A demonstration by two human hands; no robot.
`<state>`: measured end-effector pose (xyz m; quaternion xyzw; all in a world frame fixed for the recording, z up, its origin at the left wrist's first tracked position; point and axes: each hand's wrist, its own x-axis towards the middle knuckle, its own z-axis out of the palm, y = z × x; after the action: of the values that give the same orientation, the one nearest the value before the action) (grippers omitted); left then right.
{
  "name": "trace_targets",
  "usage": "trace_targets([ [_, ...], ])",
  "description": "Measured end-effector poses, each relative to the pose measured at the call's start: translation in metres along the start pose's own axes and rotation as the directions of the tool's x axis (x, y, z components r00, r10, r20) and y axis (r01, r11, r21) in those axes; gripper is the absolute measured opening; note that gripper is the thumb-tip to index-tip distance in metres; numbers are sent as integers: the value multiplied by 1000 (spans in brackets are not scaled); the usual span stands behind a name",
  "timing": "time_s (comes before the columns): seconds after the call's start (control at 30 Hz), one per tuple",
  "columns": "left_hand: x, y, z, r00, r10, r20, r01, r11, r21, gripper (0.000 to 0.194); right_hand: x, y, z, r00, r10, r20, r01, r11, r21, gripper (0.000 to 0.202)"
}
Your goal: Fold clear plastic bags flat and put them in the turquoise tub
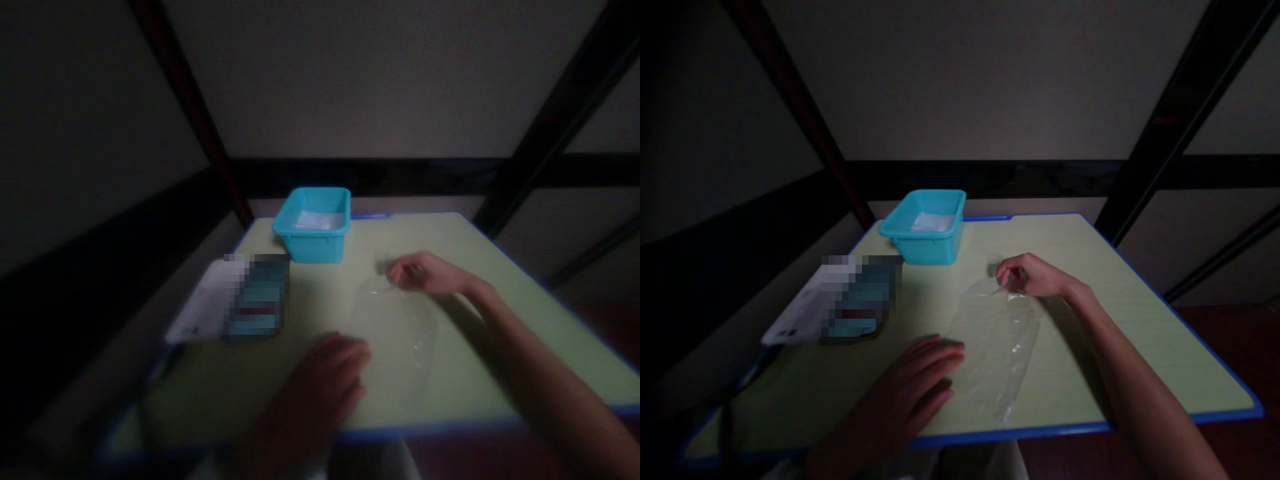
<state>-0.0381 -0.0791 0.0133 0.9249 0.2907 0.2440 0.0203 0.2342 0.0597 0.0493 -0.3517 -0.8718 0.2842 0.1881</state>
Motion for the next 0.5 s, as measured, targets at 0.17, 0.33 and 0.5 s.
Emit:
trace_targets([
  [0.17,-4,0,3,1000,-5,7,4,1000,19,30,4,-13,6,988,-42,-150,28,995,-96,38],
  [0.33,-2,2,2,1000,-16,8,16,1000,9,29,19,-21,35,996,-82,-46,86,992,92,34],
  [0.5,0,3,-1,999,-37,16,37,999,-23,28,23,-17,42,1000,-8,-27,16,961,278,25],
])
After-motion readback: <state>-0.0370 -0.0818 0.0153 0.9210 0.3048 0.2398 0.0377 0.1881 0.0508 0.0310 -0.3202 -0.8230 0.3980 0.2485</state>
